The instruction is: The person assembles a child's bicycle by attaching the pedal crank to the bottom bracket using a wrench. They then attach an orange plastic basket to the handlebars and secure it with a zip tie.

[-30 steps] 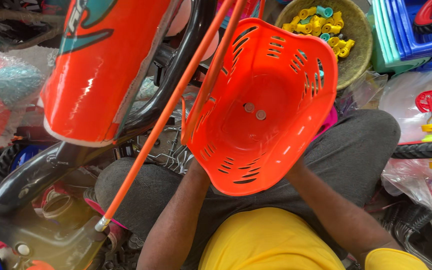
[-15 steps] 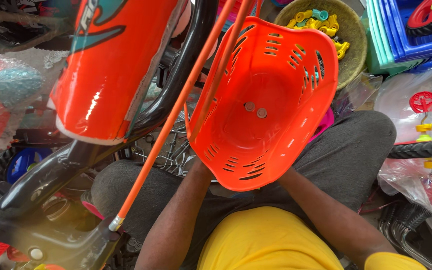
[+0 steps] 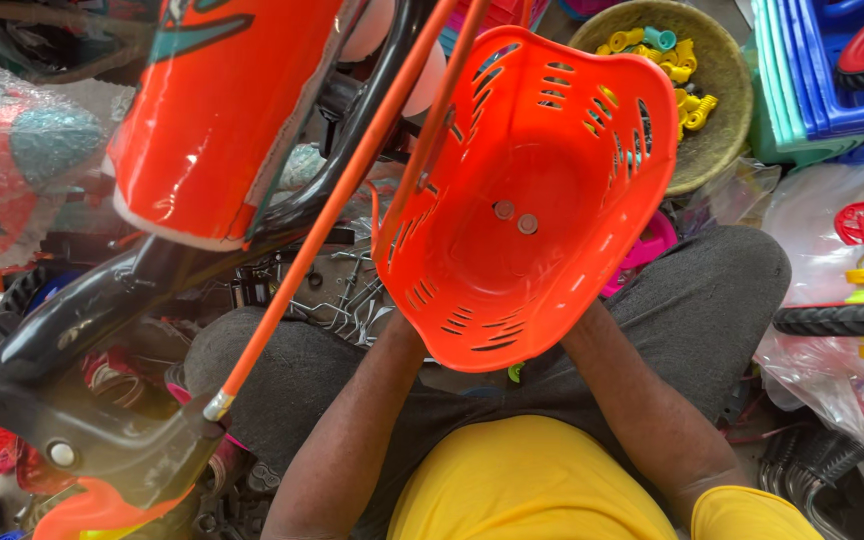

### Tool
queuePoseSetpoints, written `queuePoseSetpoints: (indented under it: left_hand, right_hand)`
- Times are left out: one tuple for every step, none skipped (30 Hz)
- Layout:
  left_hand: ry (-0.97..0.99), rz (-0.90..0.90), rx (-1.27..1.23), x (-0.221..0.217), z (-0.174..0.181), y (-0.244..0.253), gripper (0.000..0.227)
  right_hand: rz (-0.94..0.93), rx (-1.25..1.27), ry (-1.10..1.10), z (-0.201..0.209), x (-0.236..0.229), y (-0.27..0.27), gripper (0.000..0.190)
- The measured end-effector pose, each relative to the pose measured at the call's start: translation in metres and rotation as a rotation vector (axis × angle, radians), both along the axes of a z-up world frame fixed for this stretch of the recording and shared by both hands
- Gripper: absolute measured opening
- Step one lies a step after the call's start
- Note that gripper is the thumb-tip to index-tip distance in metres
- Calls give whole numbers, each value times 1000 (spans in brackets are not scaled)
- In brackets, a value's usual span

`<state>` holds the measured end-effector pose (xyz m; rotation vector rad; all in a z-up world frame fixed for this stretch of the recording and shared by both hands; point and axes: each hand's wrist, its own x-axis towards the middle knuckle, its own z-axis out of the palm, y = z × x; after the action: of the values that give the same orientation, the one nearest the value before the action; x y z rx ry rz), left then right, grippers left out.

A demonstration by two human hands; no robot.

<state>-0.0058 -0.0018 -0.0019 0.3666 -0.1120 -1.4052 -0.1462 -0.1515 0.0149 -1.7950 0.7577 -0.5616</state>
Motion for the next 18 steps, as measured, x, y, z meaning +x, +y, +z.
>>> queuePoseSetpoints:
  left_hand:
    - [-3,-5,1,-1,0,-3,45]
    - [-1,-12,1,-1,-1,-5,45]
    - [-3,-15,1,-2,-1,-6,45]
    - [-3,-20,2,-3,-2,-8,45]
    - [2,-26,3,-5,-2,-10,45]
    - [4,-35,0,-7,-2,-13,45]
    - [3,-44,0,-8,-2,-14,45]
    - [3,-53,0,-11,-2,-15,45]
    - [4,-62,1,-13,-2,-16,45]
    - [6,-69,4,-16,-3,-15,45]
    - [13,-73,7,-18,-4,-15,45]
    - [16,-74,9,-22,-5,-14,45]
    - [24,-80,13,-26,-6,-13,45]
    - [25,-86,13,-27,-7,-14,45]
    - [27,-91,15,-27,-7,-14,45]
    - [27,-96,14,-26,-7,-15,46]
    - [32,-96,13,-25,-7,-17,46]
    - [29,-100,13,-25,-8,-16,46]
  right_hand:
    - [-11,-2,-2,-1,0,0,30]
    - [-23,-8,-3,-2,-2,0,30]
    - [-36,-11,-4,-2,-2,0,30]
    - [-50,-12,-5,-2,-5,0,30]
    - [-61,-16,-6,-2,-7,-1,30]
    - [-74,-21,-6,-2,-8,-4,30]
    - [-82,-24,-7,-1,-9,-5,29]
    - [-88,-28,-9,0,-9,-7,29]
    - [-96,-32,-9,1,-10,-9,29]
    - [-100,-32,-8,1,-11,-9,29]
    - [-103,-34,-8,1,-11,-10,29]
    - [-106,-34,-4,1,-14,-9,29]
    - [-109,-34,0,2,-16,-8,29]
    - [-112,-37,-2,2,-16,-8,29]
    - [-119,-42,-3,3,-16,-9,29]
    - [-124,-44,-6,3,-15,-9,28]
    - [-129,-50,-10,4,-14,-10,28]
    - [-133,-57,-13,5,-13,-10,28]
